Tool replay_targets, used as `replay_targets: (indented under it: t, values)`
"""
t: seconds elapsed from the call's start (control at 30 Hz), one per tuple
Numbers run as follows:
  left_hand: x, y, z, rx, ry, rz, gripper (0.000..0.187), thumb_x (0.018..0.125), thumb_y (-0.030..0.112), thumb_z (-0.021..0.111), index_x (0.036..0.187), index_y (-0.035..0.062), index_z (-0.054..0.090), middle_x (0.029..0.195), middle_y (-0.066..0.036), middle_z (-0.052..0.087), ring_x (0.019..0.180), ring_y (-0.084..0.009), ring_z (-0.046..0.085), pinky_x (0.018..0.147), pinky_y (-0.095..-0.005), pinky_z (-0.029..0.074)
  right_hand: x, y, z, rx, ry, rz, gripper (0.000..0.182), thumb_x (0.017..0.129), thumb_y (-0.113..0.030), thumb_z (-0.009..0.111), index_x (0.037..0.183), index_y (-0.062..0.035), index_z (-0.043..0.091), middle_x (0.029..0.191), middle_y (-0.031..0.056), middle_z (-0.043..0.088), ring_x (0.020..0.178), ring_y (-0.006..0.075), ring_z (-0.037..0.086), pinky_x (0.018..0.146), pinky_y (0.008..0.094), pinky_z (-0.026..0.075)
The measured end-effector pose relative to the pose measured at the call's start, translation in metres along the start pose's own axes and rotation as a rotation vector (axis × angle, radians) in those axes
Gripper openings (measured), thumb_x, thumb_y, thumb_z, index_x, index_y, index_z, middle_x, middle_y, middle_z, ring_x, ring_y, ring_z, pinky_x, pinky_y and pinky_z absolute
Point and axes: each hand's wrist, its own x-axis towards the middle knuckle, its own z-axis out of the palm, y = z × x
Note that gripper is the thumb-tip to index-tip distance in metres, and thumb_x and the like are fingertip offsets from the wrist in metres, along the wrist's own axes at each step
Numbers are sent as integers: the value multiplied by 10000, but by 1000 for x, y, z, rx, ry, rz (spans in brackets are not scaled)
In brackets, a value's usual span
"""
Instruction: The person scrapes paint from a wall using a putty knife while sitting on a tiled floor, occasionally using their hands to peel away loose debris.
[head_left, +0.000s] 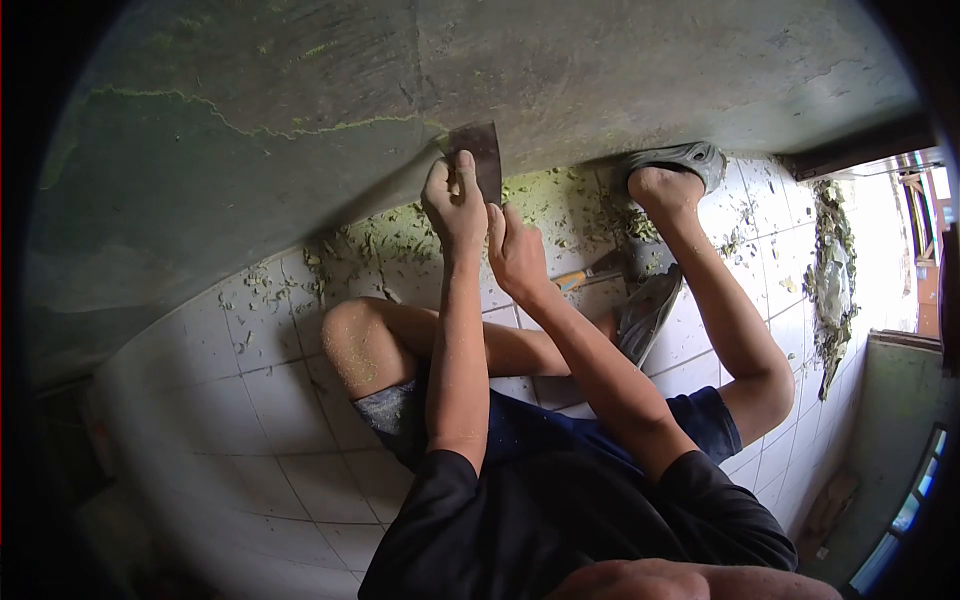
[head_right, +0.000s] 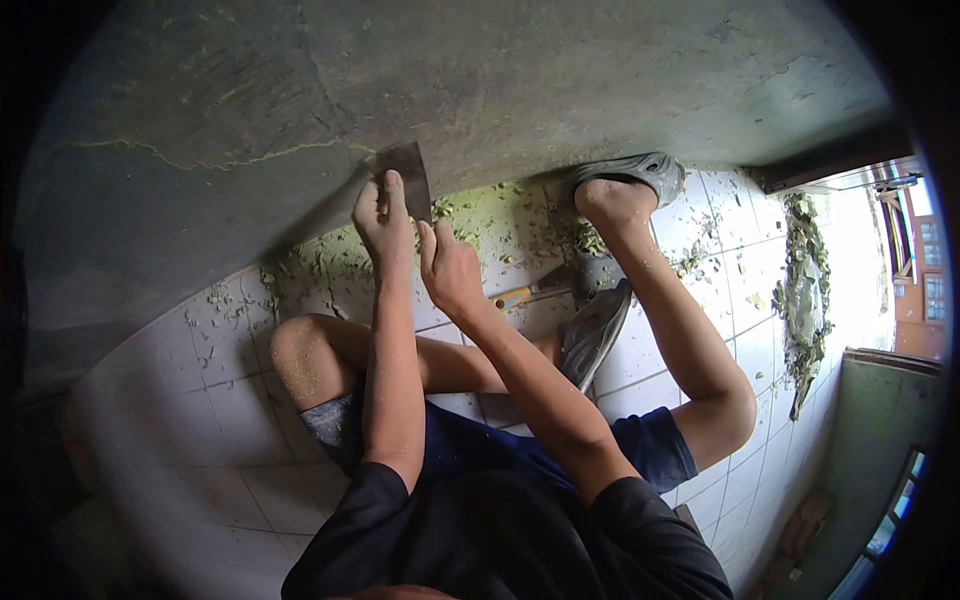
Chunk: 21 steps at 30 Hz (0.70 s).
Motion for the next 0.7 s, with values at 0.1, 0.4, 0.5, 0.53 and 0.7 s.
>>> replay_targets:
  t: [0.1, 0.4, 0.5, 0.53, 0.7]
  values:
    - [21, 66, 0, -275, 127, 152, 412, 1041, 302, 592, 736, 57, 464, 691, 74, 429, 646, -36, 384, 542, -259, 304, 36, -53, -18, 9, 48, -208, 280, 1038, -271, 547, 934, -14, 514, 657, 290, 589, 606, 509, 575, 541, 553, 448]
    - [25, 36, -39, 31, -90, 148, 435, 1016, 285, 634, 707, 21, 480, 598, 12, 404, 587, -91, 371, 530, -310, 324, 11, -40, 5, 206, -81, -51, 320, 1071, -258, 471, 921, 18, 532, 677, 247, 546, 596, 398, 549, 569, 455, 430]
    - [5, -15, -40, 206, -192, 22, 481, 982, 306, 666, 681, -3, 454, 565, -75, 419, 553, -130, 372, 528, -348, 338, -25, 5, 24, 285, -128, 191, 358, 1079, -271, 452, 904, 27, 544, 673, 251, 544, 600, 414, 534, 577, 463, 427]
    - [2, -12, -38, 246, -188, 43, 486, 981, 312, 665, 682, -3, 446, 564, -82, 419, 550, -138, 370, 531, -355, 342, -25, 0, 23, 336, -128, 281, 369, 1078, -282, 455, 908, 30, 557, 701, 290, 562, 657, 492, 548, 599, 493, 431]
    - [14, 57, -19, 30, 45, 148, 485, 1004, 286, 651, 663, 21, 432, 572, 14, 355, 584, -85, 327, 525, -316, 285, 17, -40, -6, 288, -56, 38, 370, 1080, -274, 449, 922, 47, 542, 722, 310, 541, 688, 510, 524, 612, 493, 431]
